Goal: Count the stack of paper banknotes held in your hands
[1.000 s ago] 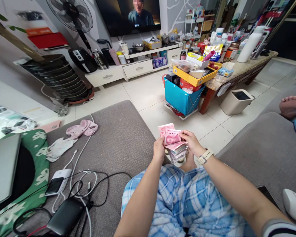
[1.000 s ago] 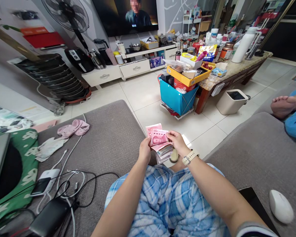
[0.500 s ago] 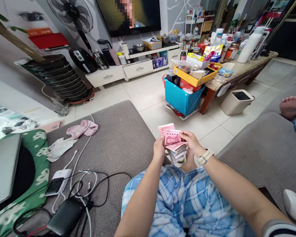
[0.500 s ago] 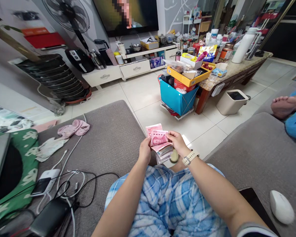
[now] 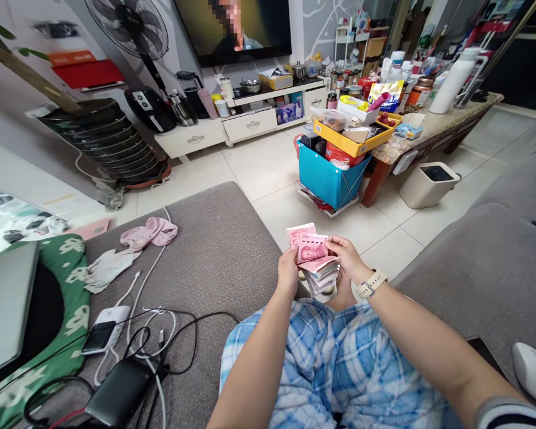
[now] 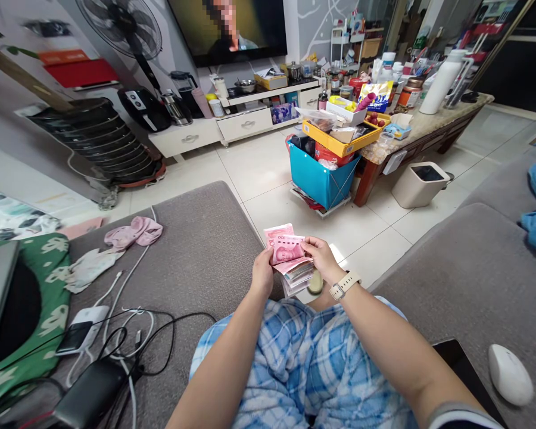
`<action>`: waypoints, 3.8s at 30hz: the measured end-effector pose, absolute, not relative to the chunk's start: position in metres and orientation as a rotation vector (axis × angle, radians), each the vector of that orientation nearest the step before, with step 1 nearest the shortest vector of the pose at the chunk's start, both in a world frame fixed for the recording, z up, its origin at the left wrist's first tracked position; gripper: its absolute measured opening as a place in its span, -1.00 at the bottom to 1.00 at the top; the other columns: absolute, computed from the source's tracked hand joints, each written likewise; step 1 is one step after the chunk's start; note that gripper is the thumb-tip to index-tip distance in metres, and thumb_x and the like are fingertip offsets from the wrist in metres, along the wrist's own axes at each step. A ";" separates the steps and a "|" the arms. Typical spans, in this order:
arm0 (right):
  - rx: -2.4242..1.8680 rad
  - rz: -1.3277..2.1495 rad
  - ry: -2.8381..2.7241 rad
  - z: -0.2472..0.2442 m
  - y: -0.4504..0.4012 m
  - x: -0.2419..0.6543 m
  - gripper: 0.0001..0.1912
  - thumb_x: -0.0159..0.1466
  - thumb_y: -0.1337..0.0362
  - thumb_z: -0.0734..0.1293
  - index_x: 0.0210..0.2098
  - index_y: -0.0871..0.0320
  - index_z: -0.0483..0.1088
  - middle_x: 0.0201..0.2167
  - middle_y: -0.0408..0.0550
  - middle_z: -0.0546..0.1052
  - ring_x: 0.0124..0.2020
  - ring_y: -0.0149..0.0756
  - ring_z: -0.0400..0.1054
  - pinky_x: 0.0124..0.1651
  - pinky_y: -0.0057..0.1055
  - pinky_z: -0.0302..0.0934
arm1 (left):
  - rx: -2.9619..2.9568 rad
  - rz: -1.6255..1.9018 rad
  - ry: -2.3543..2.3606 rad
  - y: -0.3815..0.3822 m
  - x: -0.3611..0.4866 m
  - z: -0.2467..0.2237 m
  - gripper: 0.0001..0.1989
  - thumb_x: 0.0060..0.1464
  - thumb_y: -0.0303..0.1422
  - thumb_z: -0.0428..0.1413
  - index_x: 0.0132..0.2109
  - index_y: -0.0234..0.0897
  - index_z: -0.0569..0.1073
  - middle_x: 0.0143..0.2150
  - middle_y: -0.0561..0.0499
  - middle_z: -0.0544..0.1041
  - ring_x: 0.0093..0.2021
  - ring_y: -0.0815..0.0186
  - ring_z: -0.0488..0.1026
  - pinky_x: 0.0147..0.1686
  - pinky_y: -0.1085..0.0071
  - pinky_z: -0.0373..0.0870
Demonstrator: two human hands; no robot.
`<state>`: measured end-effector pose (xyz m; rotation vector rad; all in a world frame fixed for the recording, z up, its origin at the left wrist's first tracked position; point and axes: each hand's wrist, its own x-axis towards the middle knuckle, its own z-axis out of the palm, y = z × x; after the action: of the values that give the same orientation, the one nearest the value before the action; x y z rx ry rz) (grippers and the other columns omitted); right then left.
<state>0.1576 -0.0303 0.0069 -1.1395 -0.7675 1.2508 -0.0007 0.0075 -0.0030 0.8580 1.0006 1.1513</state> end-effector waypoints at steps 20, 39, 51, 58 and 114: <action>-1.228 1.151 -0.746 0.003 -0.029 0.160 -0.71 0.00 0.09 0.53 -0.49 0.12 0.43 -0.58 -0.19 0.44 -0.52 -0.37 0.23 -0.41 -0.39 0.09 | 0.797 1.113 0.977 0.005 0.000 0.000 -0.76 -0.15 -0.22 0.27 -0.35 -0.30 0.58 -0.40 0.00 0.62 -0.41 0.27 0.49 -0.31 0.38 0.39; -1.171 1.219 -0.743 0.006 -0.029 0.157 -0.66 0.01 0.04 0.51 -0.53 0.13 0.38 -0.62 -0.27 0.27 -0.59 -0.45 0.06 -0.48 -0.43 -0.09 | 0.884 1.170 1.005 0.009 -0.001 -0.004 -0.74 0.00 -0.18 0.17 -0.41 -0.30 0.59 -0.38 -0.03 0.62 -0.36 0.26 0.49 -0.27 0.38 0.40; -1.177 1.230 -0.736 0.014 -0.031 0.155 -0.64 -0.02 0.00 0.51 -0.52 0.12 0.40 -0.62 -0.24 0.32 -0.58 -0.42 0.11 -0.48 -0.42 -0.02 | 0.835 1.158 0.957 0.007 0.000 0.001 -0.74 -0.02 -0.16 0.21 -0.43 -0.29 0.57 -0.37 -0.03 0.63 -0.35 0.24 0.52 -0.22 0.34 0.43; -1.166 1.236 -0.730 0.015 -0.030 0.154 -0.66 -0.02 0.02 0.51 -0.54 0.13 0.40 -0.63 -0.25 0.32 -0.59 -0.43 0.10 -0.49 -0.43 -0.02 | 0.839 1.158 0.973 0.007 0.000 0.000 -0.74 -0.02 -0.15 0.21 -0.41 -0.29 0.57 -0.37 -0.02 0.63 -0.34 0.25 0.52 -0.21 0.35 0.43; -1.195 1.209 -0.783 0.001 -0.029 0.159 -0.66 0.01 0.01 0.53 -0.45 0.12 0.46 -0.52 -0.18 0.44 -0.49 -0.34 0.22 -0.39 -0.39 0.11 | 0.801 1.093 0.952 0.005 0.000 -0.003 -0.76 -0.18 -0.22 0.31 -0.39 -0.31 0.56 -0.45 0.06 0.56 -0.44 0.34 0.44 -0.31 0.42 0.33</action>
<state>0.1594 -0.0287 0.0013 -1.1946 -0.7834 1.2088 0.0001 0.0048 -0.0033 0.8007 0.9522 1.0933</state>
